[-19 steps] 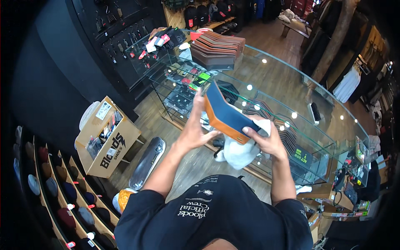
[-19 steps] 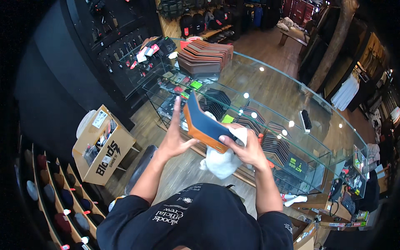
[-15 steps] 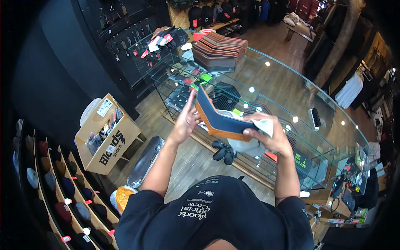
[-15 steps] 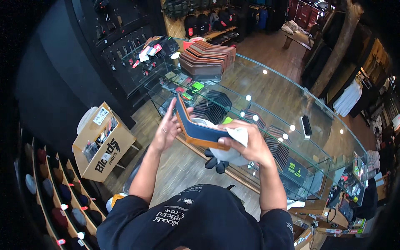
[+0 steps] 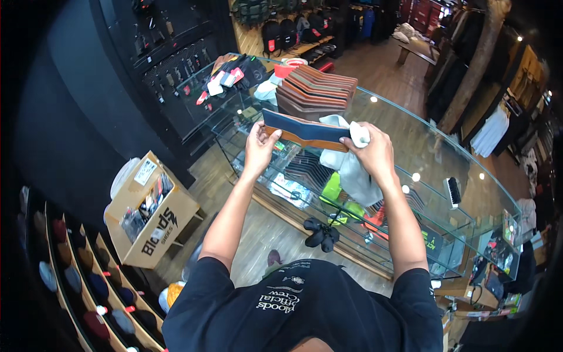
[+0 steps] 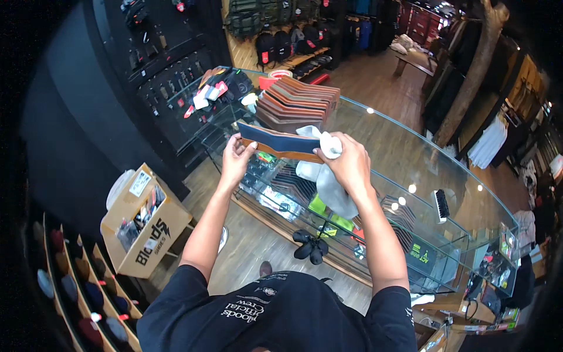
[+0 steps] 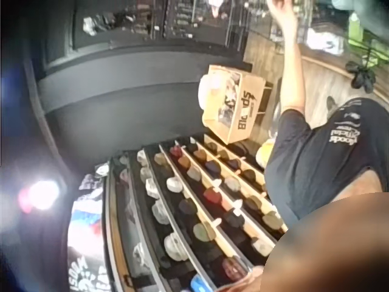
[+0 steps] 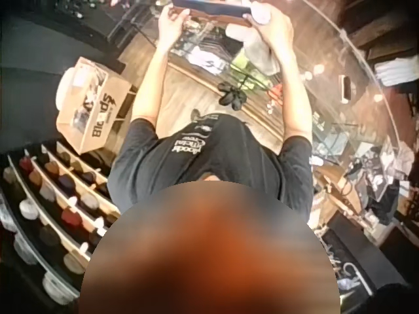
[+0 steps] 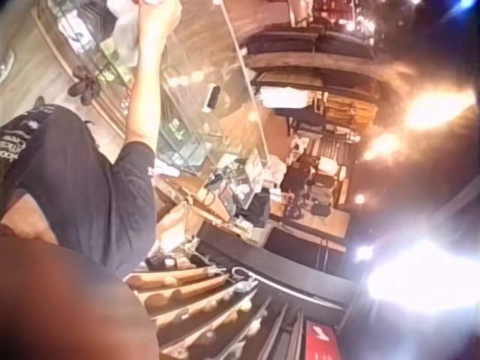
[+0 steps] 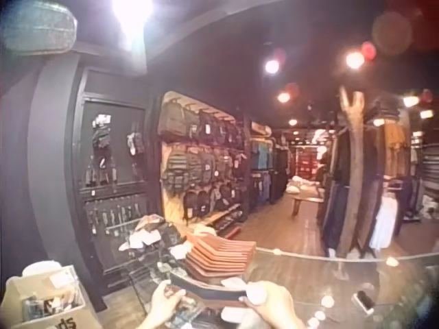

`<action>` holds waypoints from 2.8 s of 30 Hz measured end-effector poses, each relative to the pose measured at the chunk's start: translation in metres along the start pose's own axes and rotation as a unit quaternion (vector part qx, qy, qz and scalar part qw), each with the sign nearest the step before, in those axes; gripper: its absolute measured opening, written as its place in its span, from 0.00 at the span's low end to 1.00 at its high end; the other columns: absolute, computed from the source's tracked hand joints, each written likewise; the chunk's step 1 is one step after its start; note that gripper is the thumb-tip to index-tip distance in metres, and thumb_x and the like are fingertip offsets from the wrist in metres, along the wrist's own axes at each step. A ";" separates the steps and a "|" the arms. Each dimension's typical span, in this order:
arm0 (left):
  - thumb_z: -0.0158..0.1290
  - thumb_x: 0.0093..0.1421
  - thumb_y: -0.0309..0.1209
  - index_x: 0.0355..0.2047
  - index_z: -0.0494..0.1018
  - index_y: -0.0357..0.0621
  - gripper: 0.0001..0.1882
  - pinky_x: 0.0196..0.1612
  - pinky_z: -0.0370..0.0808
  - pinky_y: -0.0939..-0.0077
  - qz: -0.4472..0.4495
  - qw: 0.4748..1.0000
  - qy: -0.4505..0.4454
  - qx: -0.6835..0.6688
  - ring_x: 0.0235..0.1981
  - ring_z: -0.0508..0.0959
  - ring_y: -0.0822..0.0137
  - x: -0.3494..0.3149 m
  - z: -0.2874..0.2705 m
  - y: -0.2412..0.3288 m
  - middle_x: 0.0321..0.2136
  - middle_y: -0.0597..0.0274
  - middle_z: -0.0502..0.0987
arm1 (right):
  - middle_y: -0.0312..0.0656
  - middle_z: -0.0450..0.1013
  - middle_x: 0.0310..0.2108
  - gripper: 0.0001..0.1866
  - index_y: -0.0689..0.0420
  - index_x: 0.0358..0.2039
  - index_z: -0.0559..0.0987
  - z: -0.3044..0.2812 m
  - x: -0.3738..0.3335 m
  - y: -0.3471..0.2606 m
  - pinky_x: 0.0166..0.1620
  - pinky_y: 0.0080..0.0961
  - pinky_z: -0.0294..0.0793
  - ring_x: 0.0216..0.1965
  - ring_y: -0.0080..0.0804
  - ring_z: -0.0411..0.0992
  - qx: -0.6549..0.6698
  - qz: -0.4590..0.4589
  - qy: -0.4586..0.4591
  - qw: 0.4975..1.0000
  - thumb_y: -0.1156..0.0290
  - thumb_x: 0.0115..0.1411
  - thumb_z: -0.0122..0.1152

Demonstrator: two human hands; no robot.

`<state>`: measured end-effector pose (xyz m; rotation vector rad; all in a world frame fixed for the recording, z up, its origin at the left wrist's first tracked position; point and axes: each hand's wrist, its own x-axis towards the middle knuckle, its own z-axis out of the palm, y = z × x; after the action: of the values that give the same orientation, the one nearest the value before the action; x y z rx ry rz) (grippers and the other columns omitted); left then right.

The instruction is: Wiping and cleaning leather wallets with a white cloth on a retail display counter.

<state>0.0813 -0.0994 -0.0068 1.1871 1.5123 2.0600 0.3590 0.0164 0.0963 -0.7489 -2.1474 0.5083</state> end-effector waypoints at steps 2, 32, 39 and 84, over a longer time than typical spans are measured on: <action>0.62 0.63 0.30 0.53 0.70 0.31 0.22 0.49 0.76 0.72 -0.031 0.998 -0.011 0.049 0.44 0.80 0.68 0.025 -0.003 -0.010 0.47 0.53 0.79 | 0.46 0.80 0.40 0.20 0.55 0.42 0.83 0.011 0.010 -0.003 0.45 0.41 0.77 0.43 0.50 0.79 -0.036 0.022 0.018 0.999 0.60 0.51 0.76; 0.70 0.50 0.51 0.76 0.34 0.55 0.67 0.69 0.55 0.38 0.140 0.932 -0.139 0.303 0.72 0.47 0.28 0.063 0.014 -0.002 0.72 0.27 0.35 | 0.56 0.61 0.62 0.44 0.55 0.70 0.61 0.100 0.021 0.002 0.65 0.44 0.67 0.65 0.54 0.63 -0.137 0.085 0.115 0.980 0.66 0.56 0.74; 0.66 0.56 0.43 0.75 0.32 0.40 0.62 0.73 0.37 0.36 0.173 0.917 -0.063 0.354 0.73 0.34 0.28 0.039 0.025 -0.004 0.73 0.27 0.31 | 0.52 0.69 0.59 0.31 0.60 0.59 0.75 0.052 0.072 -0.021 0.63 0.39 0.69 0.61 0.48 0.69 -0.118 -0.015 0.019 0.993 0.56 0.61 0.70; 0.46 0.70 0.23 0.53 0.78 0.40 0.15 0.53 0.75 0.74 -0.077 0.811 -0.555 0.169 0.46 0.79 0.70 0.316 0.072 -0.047 0.47 0.59 0.82 | 0.49 0.61 0.62 0.26 0.60 0.61 0.64 0.147 0.000 -0.081 0.58 0.33 0.77 0.62 0.41 0.69 0.407 0.231 0.028 0.883 0.76 0.65 0.62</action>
<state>-0.0636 0.1766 0.0928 1.8237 1.2439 0.6344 0.2159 -0.0595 0.0536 -0.7477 -1.4533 1.4971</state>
